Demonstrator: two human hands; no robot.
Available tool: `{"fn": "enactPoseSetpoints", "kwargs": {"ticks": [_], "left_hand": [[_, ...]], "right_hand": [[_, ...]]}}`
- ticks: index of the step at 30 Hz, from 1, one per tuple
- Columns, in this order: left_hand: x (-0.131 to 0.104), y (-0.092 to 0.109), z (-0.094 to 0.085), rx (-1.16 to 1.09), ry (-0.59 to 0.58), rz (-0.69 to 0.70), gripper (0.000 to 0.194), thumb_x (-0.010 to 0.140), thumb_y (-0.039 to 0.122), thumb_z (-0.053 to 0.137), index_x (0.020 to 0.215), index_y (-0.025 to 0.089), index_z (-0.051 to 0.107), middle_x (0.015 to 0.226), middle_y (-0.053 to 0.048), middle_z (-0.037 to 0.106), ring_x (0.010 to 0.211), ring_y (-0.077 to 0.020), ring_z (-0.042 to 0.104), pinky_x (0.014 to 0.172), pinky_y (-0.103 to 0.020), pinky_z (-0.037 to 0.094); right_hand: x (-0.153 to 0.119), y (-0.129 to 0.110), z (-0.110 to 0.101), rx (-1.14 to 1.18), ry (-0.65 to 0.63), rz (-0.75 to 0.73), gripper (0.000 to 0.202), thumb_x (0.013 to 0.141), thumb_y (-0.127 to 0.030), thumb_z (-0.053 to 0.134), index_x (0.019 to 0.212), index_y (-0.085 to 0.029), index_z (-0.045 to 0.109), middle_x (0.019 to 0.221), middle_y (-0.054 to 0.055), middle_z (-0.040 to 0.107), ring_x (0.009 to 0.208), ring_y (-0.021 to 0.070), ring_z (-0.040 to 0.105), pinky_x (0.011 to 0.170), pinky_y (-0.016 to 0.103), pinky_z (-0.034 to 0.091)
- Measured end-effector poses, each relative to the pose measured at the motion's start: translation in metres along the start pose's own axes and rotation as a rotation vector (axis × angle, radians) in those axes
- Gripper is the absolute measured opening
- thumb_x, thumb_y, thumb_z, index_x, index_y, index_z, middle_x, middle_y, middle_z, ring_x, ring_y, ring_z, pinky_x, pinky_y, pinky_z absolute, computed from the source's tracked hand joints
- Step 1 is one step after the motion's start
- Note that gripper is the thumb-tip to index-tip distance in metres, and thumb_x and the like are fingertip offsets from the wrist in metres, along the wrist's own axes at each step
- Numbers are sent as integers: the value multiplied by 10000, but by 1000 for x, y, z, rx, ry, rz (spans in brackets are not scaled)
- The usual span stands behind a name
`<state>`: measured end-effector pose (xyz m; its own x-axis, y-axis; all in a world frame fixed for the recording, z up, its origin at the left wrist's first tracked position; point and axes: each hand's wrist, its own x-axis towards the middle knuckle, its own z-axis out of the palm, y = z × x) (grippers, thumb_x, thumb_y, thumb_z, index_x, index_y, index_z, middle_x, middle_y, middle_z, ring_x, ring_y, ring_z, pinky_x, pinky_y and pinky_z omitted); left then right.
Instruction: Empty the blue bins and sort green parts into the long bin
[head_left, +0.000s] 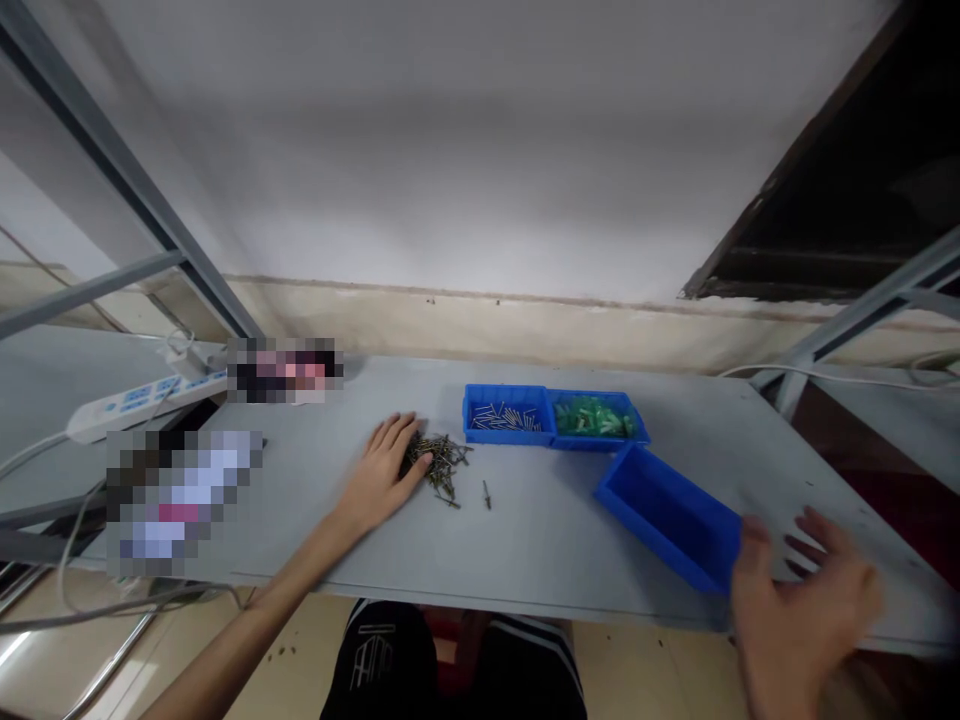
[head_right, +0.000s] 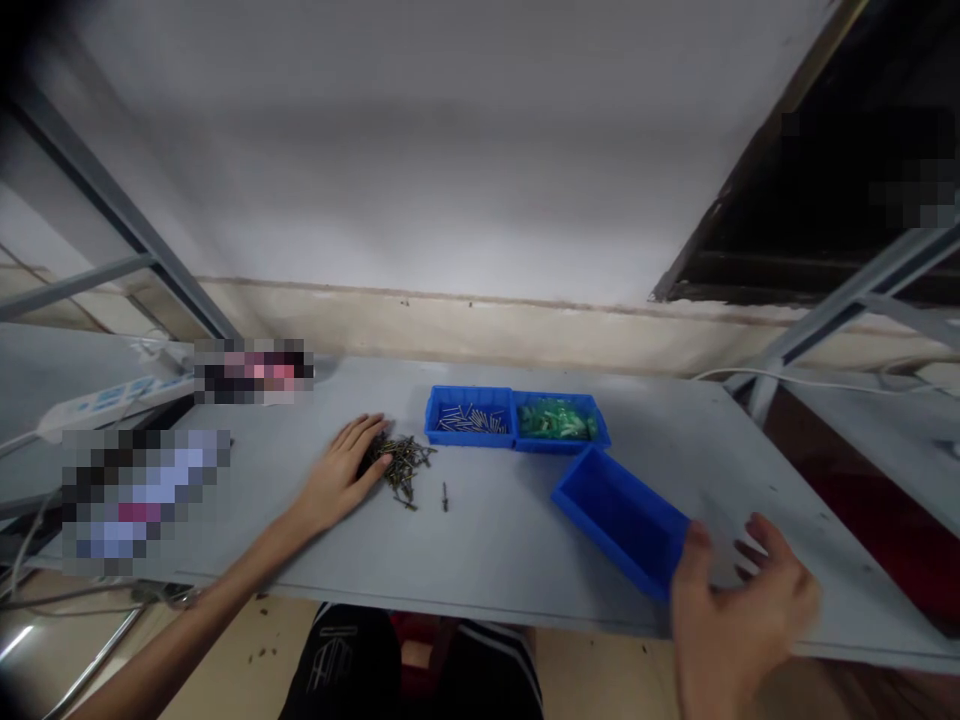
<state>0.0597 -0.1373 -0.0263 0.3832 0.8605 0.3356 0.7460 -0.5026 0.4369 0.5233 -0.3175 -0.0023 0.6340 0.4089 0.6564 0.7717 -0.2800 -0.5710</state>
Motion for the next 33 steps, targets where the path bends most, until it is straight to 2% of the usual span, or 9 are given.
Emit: {"fn": "enactPoseSetpoints", "kwargs": {"ticks": [1,3,6,9,14,18,21,26,33], "left_hand": [[-1,3,0,11,-7,5,559,1142,534,494,1601,218,534,1716,-142,523,1653,-370,399,1361,-658,306],[-4,8,2,45,-23,17,563,1144,541,486,1593,206,541,1731,-152,499,1662,-379,379,1362,-656,301],[-8,18,4,89,-37,24,597,1130,562,515,1607,204,529,1761,-162,452,1679,-403,339,1358,-664,300],[-13,26,6,95,-36,23,631,1119,572,535,1644,223,495,1774,-161,432,1683,-412,327,1355,-673,297],[-11,35,6,102,-31,21,728,1117,612,517,1727,235,384,1793,-169,398,1684,-406,326,1353,-659,295],[-4,44,9,152,-43,3,882,1040,777,544,1745,274,375,1803,-171,379,1669,-476,318,1316,-739,279],[-4,52,14,204,-64,8,939,979,850,575,1710,273,460,1767,-185,436,1635,-532,342,1282,-809,250],[-9,55,13,222,-81,41,860,1000,805,592,1664,262,533,1779,-171,420,1643,-506,335,1301,-786,249],[-11,56,8,185,-84,64,757,1045,720,588,1642,256,552,1761,-159,449,1646,-473,346,1326,-759,241]], "right_hand": [[-13,-23,-1,2,82,-48,619,999,-509,708,1504,-153,673,1318,251,722,1206,460,665,1064,653,505],[-44,-69,4,141,-13,-193,443,1036,-399,703,1431,-200,707,1235,192,752,1084,382,707,995,573,564],[-87,-122,28,369,-514,-446,349,1093,-283,604,1434,-259,668,1249,129,768,1106,311,737,938,468,623],[-112,-149,55,348,-630,-499,431,1082,-273,596,1511,-237,625,1378,151,742,1238,361,700,1034,558,610],[-107,-161,80,464,-673,-479,440,1101,-254,557,1537,-248,610,1422,138,731,1288,333,706,1083,544,617],[-75,-164,94,412,-576,-408,460,1114,-296,547,1570,-243,588,1506,158,669,1236,310,745,972,467,668],[-47,-163,105,226,-551,-488,504,1109,-305,563,1608,-235,561,1590,152,614,1209,308,762,893,433,674],[-19,-156,112,-82,-584,-687,389,1083,-284,641,1463,-216,689,1339,108,782,1134,314,778,848,407,631],[-20,-159,116,-152,-659,-773,147,1097,-248,643,1186,-229,759,1113,58,829,864,229,791,601,310,437]]}}
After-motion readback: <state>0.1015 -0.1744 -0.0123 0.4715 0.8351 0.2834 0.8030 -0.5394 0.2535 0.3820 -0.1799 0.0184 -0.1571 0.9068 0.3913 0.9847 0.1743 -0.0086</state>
